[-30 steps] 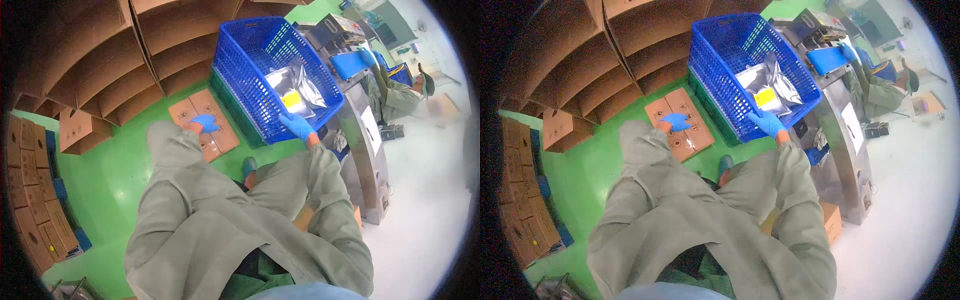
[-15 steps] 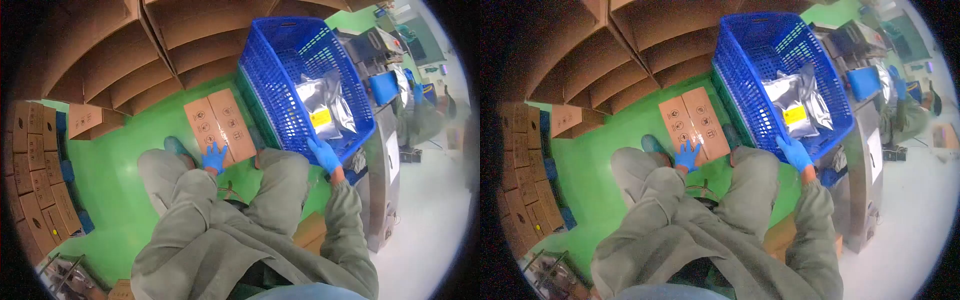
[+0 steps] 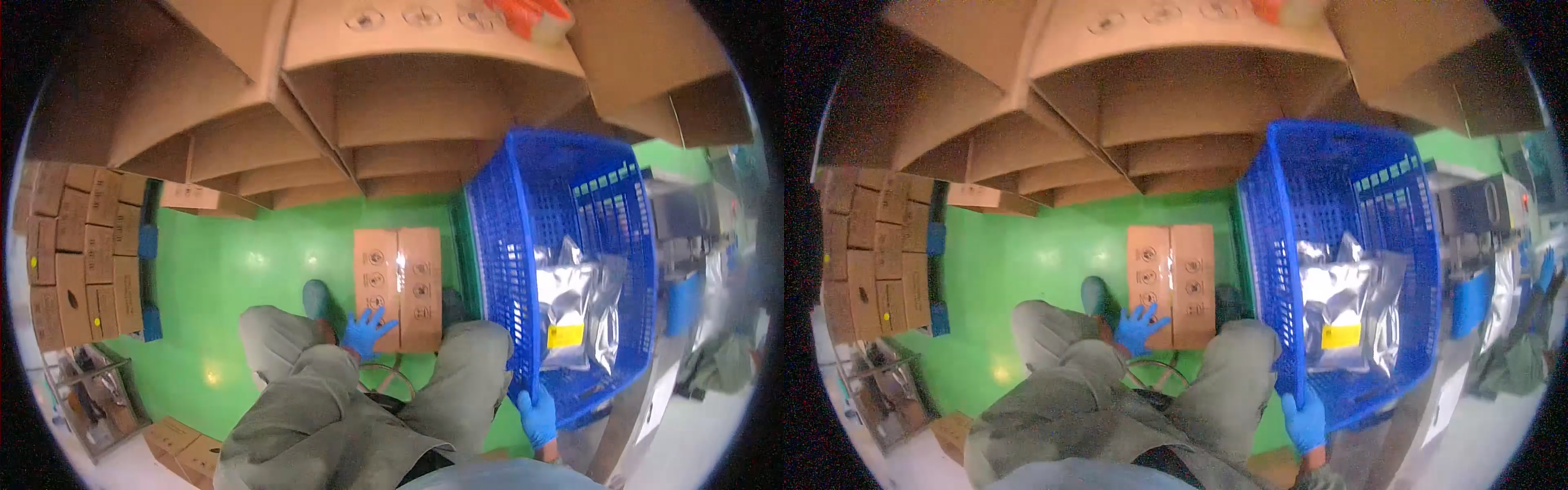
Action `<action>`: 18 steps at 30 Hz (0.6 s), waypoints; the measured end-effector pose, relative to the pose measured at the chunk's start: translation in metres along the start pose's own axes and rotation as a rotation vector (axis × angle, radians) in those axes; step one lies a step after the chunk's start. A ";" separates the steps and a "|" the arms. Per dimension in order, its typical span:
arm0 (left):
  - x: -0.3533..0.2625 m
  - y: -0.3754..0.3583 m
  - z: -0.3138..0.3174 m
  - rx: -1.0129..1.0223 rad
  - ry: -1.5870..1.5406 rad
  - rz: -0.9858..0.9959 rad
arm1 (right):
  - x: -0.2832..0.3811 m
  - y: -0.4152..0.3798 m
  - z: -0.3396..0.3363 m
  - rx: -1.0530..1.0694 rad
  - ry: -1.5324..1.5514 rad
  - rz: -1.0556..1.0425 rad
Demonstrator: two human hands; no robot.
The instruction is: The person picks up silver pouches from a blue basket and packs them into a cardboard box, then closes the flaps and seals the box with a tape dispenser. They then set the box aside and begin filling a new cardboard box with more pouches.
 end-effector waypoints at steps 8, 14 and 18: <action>0.064 0.037 -0.139 -0.238 -0.785 -0.056 | -0.003 0.008 -0.002 0.044 -0.115 0.005; 0.126 -0.209 -0.544 -1.825 -1.693 0.711 | 0.011 0.006 -0.001 0.112 -0.217 0.071; 0.225 -0.215 -0.668 -1.524 -1.989 0.825 | 0.014 0.007 -0.005 0.109 -0.377 0.006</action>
Point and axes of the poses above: each hand's wrist, its own y-axis towards the middle knuckle, its own z-axis out of the palm, x = y × z, the point moved 7 cm from there along y, towards the middle knuckle, and after that the axes turned 4 degrees about x, right-handed, at the moved point
